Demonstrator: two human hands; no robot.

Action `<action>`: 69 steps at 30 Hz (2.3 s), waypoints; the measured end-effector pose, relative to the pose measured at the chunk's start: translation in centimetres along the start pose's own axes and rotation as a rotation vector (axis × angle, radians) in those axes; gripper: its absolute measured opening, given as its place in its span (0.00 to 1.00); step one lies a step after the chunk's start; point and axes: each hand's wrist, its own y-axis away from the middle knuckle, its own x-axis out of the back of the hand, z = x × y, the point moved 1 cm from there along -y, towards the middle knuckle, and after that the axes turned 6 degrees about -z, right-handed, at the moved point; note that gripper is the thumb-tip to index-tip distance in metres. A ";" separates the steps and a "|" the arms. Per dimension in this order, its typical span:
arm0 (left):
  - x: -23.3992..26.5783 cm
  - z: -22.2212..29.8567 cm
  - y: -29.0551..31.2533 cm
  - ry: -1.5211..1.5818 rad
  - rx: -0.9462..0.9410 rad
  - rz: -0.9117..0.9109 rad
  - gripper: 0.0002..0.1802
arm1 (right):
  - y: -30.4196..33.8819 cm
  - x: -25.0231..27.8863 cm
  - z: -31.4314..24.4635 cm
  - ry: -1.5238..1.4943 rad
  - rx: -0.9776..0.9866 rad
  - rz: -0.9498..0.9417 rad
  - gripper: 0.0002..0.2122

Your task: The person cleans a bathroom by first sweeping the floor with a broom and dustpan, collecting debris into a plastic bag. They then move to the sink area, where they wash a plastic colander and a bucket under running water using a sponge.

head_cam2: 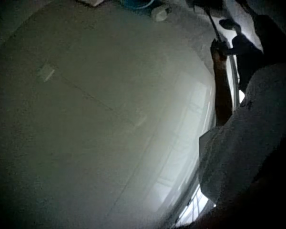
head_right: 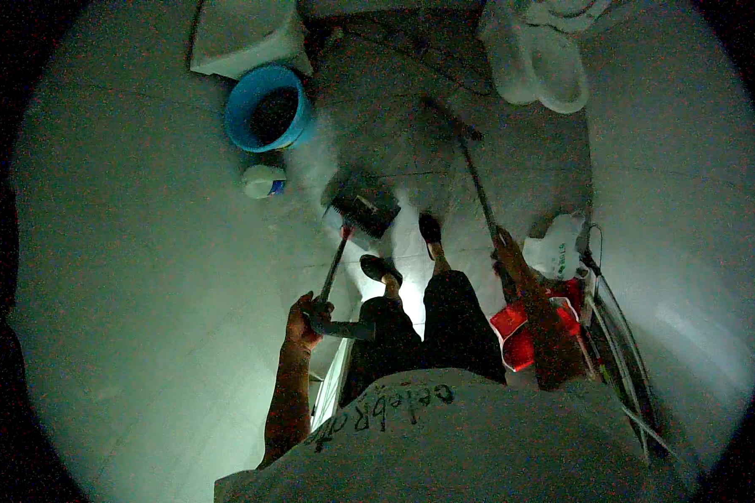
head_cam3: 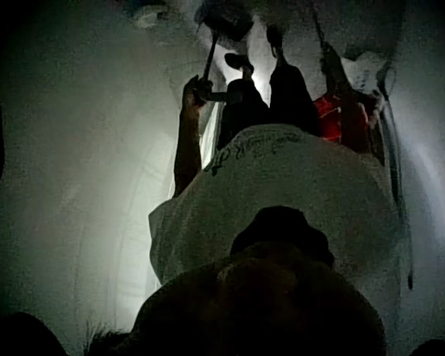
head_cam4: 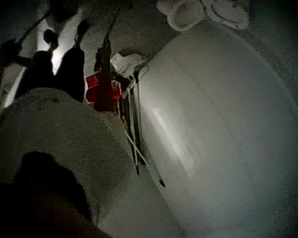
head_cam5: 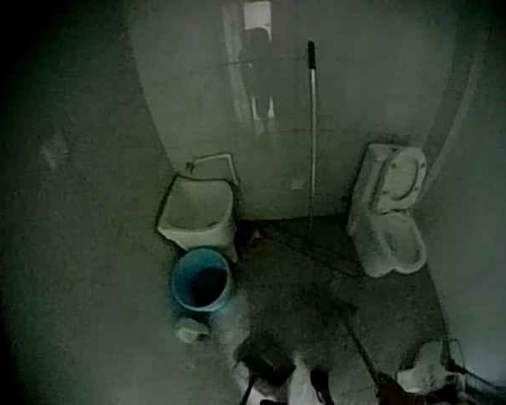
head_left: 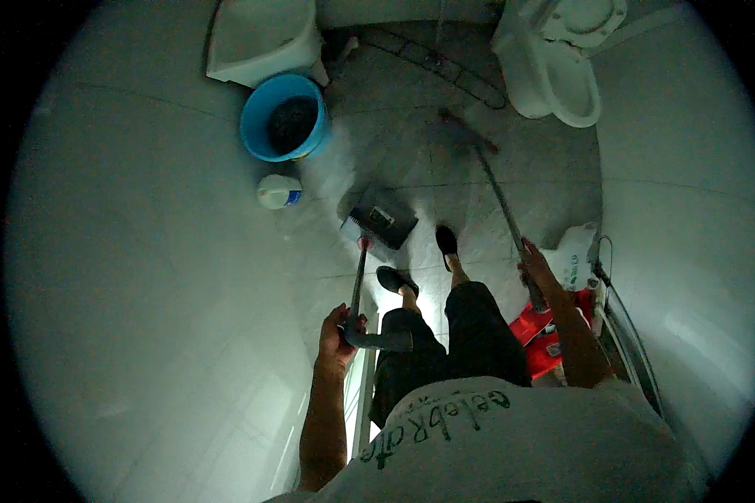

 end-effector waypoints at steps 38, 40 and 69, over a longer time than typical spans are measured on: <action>-11.4 -17.3 -8.3 0.860 -0.601 0.054 0.15 | -10.5 -2.7 -21.0 1.026 -0.330 -0.925 0.27; -11.7 -21.0 -7.8 0.956 -0.546 0.074 0.15 | -8.5 -0.5 -24.5 1.046 -0.351 -0.956 0.28; 8.4 -32.8 2.0 1.290 -0.572 0.043 0.12 | 4.4 -14.0 -10.8 1.202 -0.349 -0.788 0.22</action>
